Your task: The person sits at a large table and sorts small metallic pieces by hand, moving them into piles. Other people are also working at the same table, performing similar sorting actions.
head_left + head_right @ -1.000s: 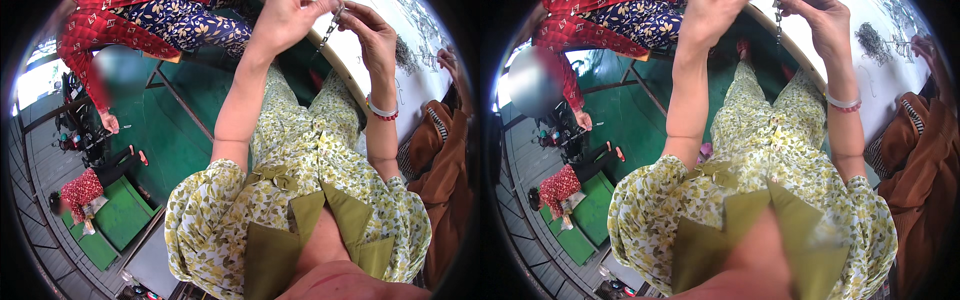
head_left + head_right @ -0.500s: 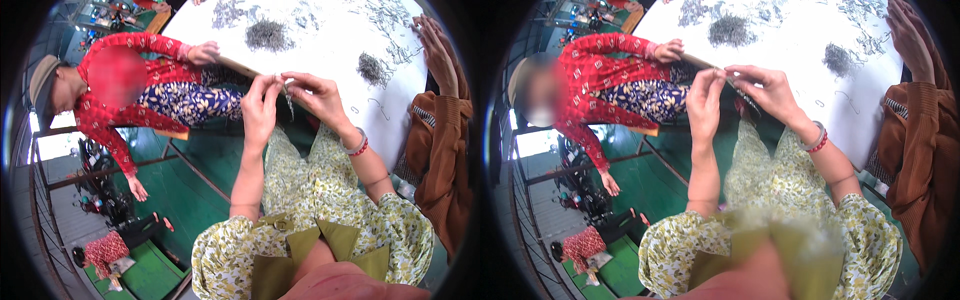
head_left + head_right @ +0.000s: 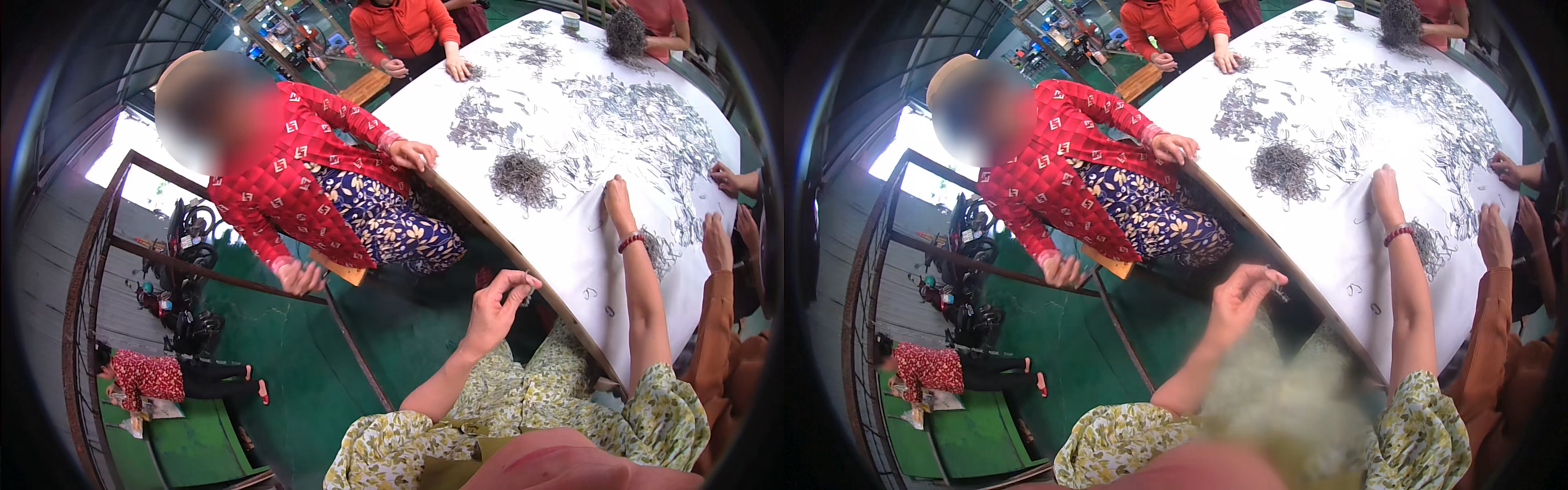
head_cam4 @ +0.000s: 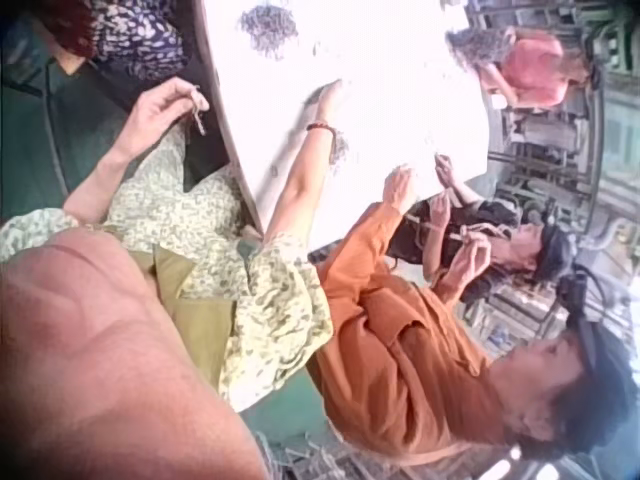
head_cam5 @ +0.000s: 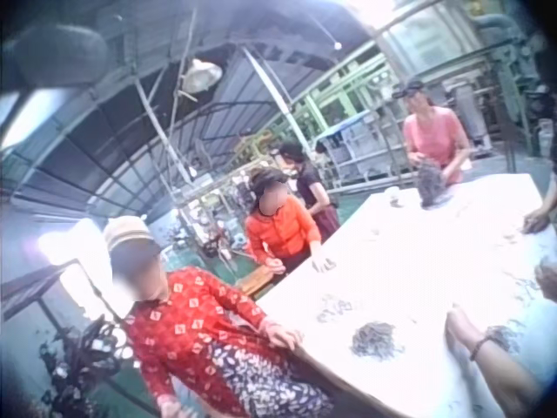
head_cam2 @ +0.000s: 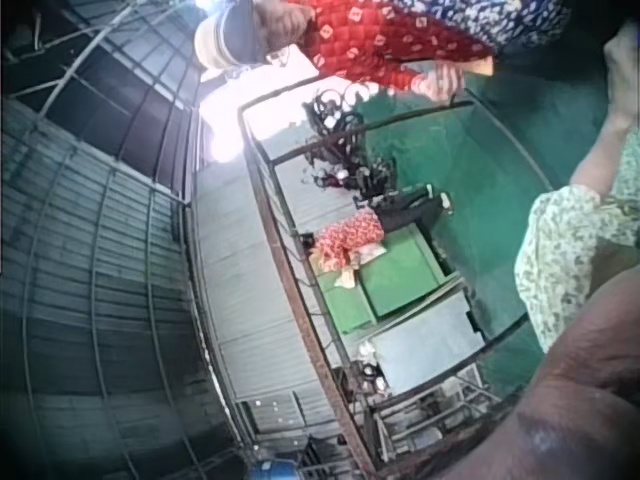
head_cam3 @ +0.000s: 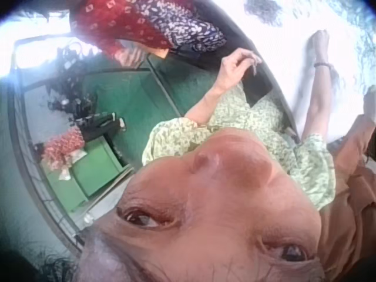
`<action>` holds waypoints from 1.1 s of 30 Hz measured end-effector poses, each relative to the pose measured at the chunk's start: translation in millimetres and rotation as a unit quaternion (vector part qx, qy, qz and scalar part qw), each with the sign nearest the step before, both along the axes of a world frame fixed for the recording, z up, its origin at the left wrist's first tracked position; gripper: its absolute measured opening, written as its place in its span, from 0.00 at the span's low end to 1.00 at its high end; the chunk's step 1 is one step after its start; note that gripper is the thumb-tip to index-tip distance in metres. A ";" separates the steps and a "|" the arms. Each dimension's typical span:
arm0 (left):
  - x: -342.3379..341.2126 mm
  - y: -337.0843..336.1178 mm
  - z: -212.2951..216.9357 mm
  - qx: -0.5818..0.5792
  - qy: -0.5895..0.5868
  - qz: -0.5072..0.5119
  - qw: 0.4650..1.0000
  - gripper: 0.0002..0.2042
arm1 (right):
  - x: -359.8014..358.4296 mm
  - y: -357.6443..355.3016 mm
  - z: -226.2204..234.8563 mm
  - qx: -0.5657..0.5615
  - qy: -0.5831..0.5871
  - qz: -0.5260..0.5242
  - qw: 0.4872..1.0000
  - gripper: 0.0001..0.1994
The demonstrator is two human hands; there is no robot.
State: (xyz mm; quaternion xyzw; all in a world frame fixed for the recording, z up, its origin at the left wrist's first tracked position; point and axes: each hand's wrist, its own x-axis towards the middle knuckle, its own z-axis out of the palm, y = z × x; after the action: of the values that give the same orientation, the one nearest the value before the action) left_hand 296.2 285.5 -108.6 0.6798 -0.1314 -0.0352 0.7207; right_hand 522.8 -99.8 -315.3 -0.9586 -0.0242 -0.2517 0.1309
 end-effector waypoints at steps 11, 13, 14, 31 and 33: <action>-8.6 -2.7 0.3 0.011 -0.074 -0.004 0.997 0.04 | -21.1 22.2 39.3 0.053 0.078 -0.001 0.996 0.05; -11.1 -4.8 2.7 0.008 -0.077 -0.010 0.997 0.04 | -21.9 21.7 46.9 0.071 0.097 0.002 0.993 0.06; -11.2 -7.4 4.3 0.008 -0.086 -0.016 0.996 0.05 | -22.9 18.8 52.2 0.071 0.093 0.003 0.993 0.08; 0.6 -12.2 -15.5 0.061 -0.073 -0.001 0.995 0.06 | -234.6 212.1 245.6 0.492 0.059 0.251 0.831 0.12; -1.3 -12.7 -7.7 0.103 -0.084 -0.001 0.991 0.05 | -234.5 210.7 245.3 0.485 0.042 0.252 0.836 0.11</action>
State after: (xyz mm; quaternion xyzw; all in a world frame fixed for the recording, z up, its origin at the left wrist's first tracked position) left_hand 294.9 272.8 -116.3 0.7508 -0.1872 0.0080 0.6334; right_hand 288.3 110.9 -69.9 -0.7428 -0.1347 -0.1492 0.6387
